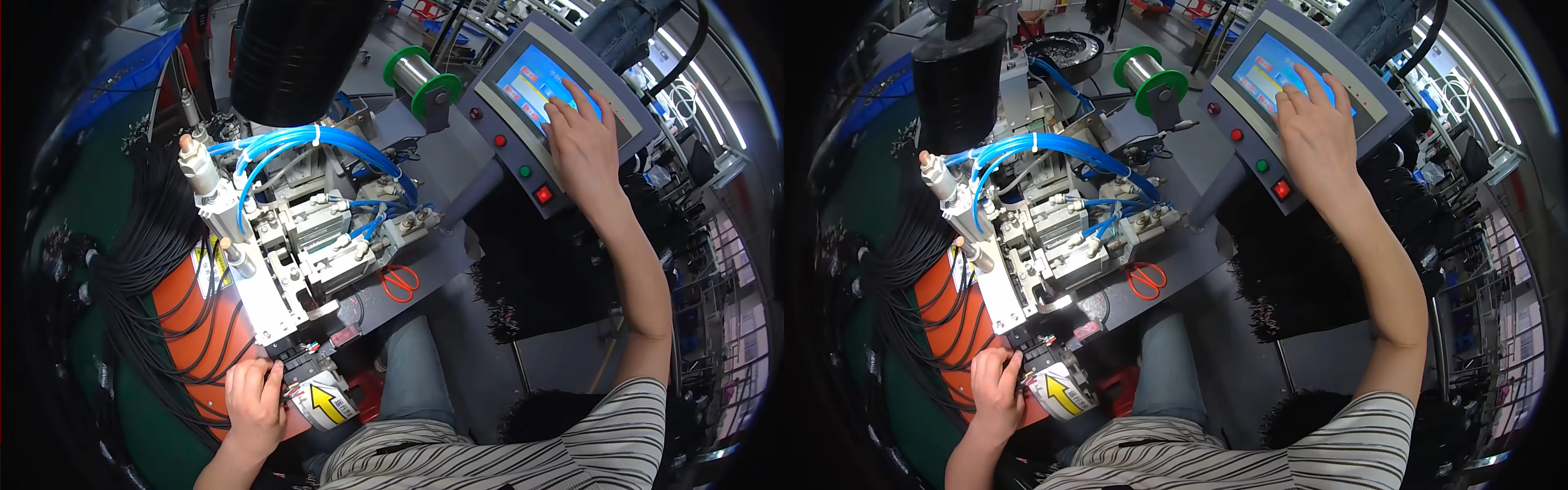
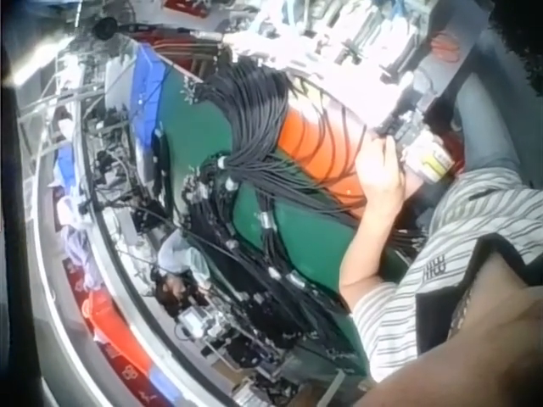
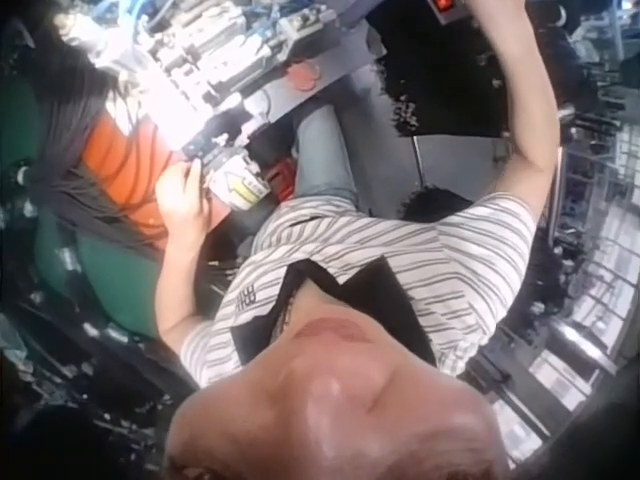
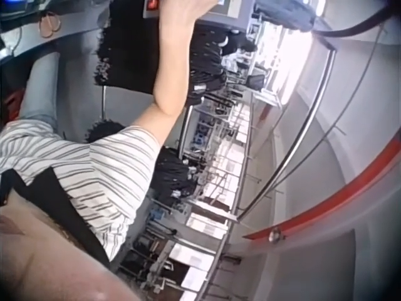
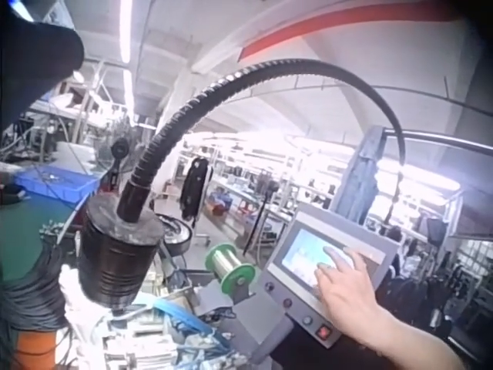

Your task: Manually inserting individual wires from a bundle into a connector block on an industrial assembly machine.

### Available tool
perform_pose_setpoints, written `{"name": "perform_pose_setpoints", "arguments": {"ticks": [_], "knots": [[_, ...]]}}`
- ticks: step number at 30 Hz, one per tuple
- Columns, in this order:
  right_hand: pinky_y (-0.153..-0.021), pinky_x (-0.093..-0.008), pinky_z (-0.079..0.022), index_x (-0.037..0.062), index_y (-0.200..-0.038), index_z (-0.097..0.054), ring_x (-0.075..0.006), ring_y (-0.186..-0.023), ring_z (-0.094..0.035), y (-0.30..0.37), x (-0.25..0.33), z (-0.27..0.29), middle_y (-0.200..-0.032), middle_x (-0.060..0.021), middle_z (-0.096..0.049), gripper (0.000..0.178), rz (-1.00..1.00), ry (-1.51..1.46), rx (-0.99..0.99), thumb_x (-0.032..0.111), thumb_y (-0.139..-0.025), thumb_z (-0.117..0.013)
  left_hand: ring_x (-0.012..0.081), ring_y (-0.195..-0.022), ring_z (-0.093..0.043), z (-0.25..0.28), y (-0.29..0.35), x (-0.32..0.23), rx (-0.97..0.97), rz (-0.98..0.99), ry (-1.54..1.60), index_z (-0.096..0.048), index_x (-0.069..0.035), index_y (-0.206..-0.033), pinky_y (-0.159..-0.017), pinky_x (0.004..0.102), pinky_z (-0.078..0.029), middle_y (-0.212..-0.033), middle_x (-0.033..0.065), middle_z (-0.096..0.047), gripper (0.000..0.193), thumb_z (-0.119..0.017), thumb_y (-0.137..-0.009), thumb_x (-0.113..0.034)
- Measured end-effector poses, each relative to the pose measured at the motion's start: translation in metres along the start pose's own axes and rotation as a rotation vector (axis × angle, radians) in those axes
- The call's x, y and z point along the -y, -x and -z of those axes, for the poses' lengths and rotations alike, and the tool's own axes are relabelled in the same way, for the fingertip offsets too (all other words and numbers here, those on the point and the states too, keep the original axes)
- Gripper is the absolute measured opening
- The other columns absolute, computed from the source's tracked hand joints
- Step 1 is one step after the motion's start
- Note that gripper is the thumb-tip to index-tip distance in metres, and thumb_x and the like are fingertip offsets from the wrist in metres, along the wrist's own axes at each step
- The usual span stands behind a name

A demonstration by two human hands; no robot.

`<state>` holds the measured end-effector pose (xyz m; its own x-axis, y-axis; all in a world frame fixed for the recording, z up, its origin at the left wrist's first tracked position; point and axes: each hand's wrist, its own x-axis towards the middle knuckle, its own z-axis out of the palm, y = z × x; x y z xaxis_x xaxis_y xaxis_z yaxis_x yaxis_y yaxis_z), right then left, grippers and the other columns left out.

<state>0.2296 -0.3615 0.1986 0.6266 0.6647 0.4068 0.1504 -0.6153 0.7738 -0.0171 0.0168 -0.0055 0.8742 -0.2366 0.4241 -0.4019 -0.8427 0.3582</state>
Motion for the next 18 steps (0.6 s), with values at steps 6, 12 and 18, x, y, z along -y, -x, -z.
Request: {"name": "perform_pose_setpoints", "arguments": {"ticks": [6,12,18], "knots": [[-0.101,-0.0432,-0.040,0.0034,-0.110,-0.065,-0.0291,-0.119,-0.057,0.033,0.064,0.011,-0.114,-0.0111,-0.066,0.027,-0.138,-0.547,-0.234,0.003,-0.083,-0.067,0.0340,-0.093,-0.057,0.005,0.002,0.000,0.031,-0.001,-0.039,-0.064,0.006,-0.102,-0.081,0.0448,-0.044,-0.098,0.0171,-0.058,0.040,-0.063,-0.062,0.003],[-0.077,-0.0356,-0.054,0.0017,-0.106,-0.066,-0.0292,-0.087,-0.067,0.078,0.205,0.049,-0.103,-0.0129,-0.068,0.027,-0.126,-1.686,-0.104,-0.003,-0.079,-0.069,0.0342,-0.095,-0.057,-0.001,-0.002,-0.003,-0.002,0.031,-0.137,-0.063,0.005,-0.108,-0.085,0.0455,-0.043,-0.103,0.0171,-0.057,0.039,-0.066,-0.070,0.001],[-0.067,-0.0354,-0.053,0.0010,-0.115,-0.060,-0.0301,-0.080,-0.065,0.072,0.285,0.109,-0.095,-0.0133,-0.064,0.030,0.049,-2.156,0.113,0.009,-0.087,-0.065,0.0285,-0.060,-0.060,-0.008,-0.009,-0.008,-0.052,0.037,0.011,-0.060,-0.001,-0.098,-0.053,0.0351,-0.046,-0.070,0.0105,-0.055,0.022,-0.069,-0.078,-0.002]]}}
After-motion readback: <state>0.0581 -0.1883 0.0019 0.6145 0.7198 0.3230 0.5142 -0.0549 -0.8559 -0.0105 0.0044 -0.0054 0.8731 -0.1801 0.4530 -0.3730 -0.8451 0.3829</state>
